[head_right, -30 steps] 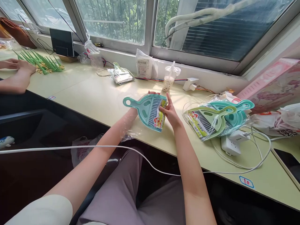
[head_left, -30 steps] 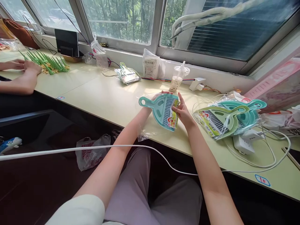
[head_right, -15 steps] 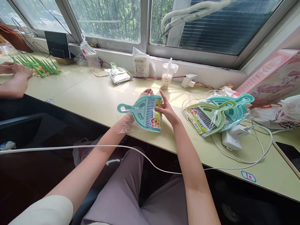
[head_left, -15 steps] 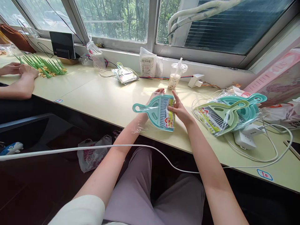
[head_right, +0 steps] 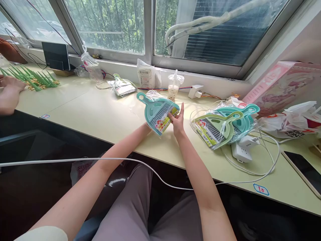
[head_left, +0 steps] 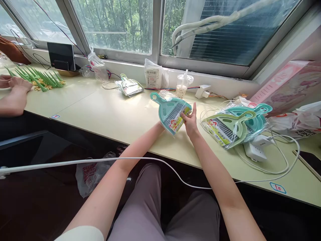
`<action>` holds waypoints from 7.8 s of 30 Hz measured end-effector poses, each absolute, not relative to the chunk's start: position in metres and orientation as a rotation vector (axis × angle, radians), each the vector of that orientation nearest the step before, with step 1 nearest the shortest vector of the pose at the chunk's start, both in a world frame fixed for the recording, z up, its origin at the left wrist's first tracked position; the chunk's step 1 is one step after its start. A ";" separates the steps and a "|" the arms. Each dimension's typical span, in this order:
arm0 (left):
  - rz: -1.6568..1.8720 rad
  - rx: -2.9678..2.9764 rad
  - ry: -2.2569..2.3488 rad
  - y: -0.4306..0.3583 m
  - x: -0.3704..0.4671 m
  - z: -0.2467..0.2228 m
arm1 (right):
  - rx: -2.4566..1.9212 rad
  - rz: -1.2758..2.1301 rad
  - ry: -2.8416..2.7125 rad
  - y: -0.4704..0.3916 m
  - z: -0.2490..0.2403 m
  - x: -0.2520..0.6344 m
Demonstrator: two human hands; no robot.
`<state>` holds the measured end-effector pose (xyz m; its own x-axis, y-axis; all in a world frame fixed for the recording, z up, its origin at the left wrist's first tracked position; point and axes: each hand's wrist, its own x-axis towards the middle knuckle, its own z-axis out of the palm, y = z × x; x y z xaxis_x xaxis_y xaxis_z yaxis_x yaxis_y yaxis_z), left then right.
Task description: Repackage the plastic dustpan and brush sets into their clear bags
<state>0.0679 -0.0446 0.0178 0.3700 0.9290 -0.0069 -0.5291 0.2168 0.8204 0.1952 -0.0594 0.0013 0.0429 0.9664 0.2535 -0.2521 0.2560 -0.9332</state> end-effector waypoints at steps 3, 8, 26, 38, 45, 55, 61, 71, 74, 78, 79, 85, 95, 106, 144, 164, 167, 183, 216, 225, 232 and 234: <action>1.167 0.682 0.464 -0.030 0.066 0.022 | -0.889 1.040 -0.990 -0.050 0.002 0.210; 1.156 0.715 0.342 -0.037 0.052 0.029 | -0.881 1.047 -1.042 -0.049 0.006 0.217; 1.211 0.925 0.429 -0.051 0.075 0.018 | -0.900 0.729 -1.091 -0.051 0.010 0.225; 1.383 1.282 0.573 -0.035 0.080 0.001 | -1.018 0.798 -0.954 -0.032 0.005 0.242; 1.336 1.365 0.503 -0.042 0.082 0.004 | -1.116 0.783 -0.776 -0.036 0.011 0.252; 1.416 1.391 0.668 -0.025 0.066 0.004 | -0.851 0.837 -0.812 -0.054 0.015 0.211; 1.342 1.364 0.684 -0.029 0.059 0.015 | -0.809 0.836 -0.820 -0.062 0.012 0.192; 0.760 1.420 0.573 -0.057 0.074 0.009 | -0.815 0.740 -0.694 -0.052 0.015 0.215; 0.624 1.436 0.586 -0.055 0.073 0.005 | -0.811 0.711 -0.708 -0.052 0.014 0.214; 0.574 1.431 0.550 -0.054 0.073 0.006 | -0.821 0.725 -0.696 -0.052 0.013 0.211; 0.615 1.414 0.542 -0.054 0.073 0.008 | -0.817 0.732 -0.687 -0.052 0.013 0.211; 1.129 1.214 0.518 -0.043 0.068 0.018 | -0.789 0.771 -0.737 -0.055 0.014 0.205; 1.107 1.277 0.670 -0.038 0.062 0.013 | -0.807 0.808 -0.830 -0.054 0.014 0.204; 1.033 1.344 0.700 -0.032 0.058 0.007 | -0.962 0.802 -0.851 -0.048 0.006 0.211; 1.222 1.238 0.669 -0.032 0.074 0.002 | -1.030 0.757 -0.857 -0.055 0.002 0.200; 1.284 1.012 0.863 -0.003 0.032 0.002 | -1.293 0.310 -1.216 -0.048 0.000 0.227; 1.254 0.942 0.874 0.003 0.013 0.003 | -1.328 0.065 -1.463 -0.048 -0.002 0.233; 0.790 1.174 0.859 -0.008 -0.015 0.010 | -1.160 0.272 -1.288 -0.041 0.005 0.240; 1.104 1.479 0.967 -0.013 0.015 0.005 | -1.111 1.162 -0.829 -0.030 -0.012 0.238; 1.111 1.090 1.156 0.004 0.015 0.002 | -0.861 1.290 -0.985 -0.040 -0.006 0.237; 1.086 1.246 1.189 0.001 0.010 0.005 | -1.023 1.248 -0.978 -0.042 -0.007 0.229; 1.098 1.227 1.157 0.000 0.012 0.003 | -1.010 1.257 -0.913 -0.040 -0.009 0.226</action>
<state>0.0120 0.0000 0.0034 0.1033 0.9936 -0.0452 0.0070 0.0448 0.9990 0.2263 -0.0399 -0.0089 0.1017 0.9948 0.0001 -0.3081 0.0316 -0.9508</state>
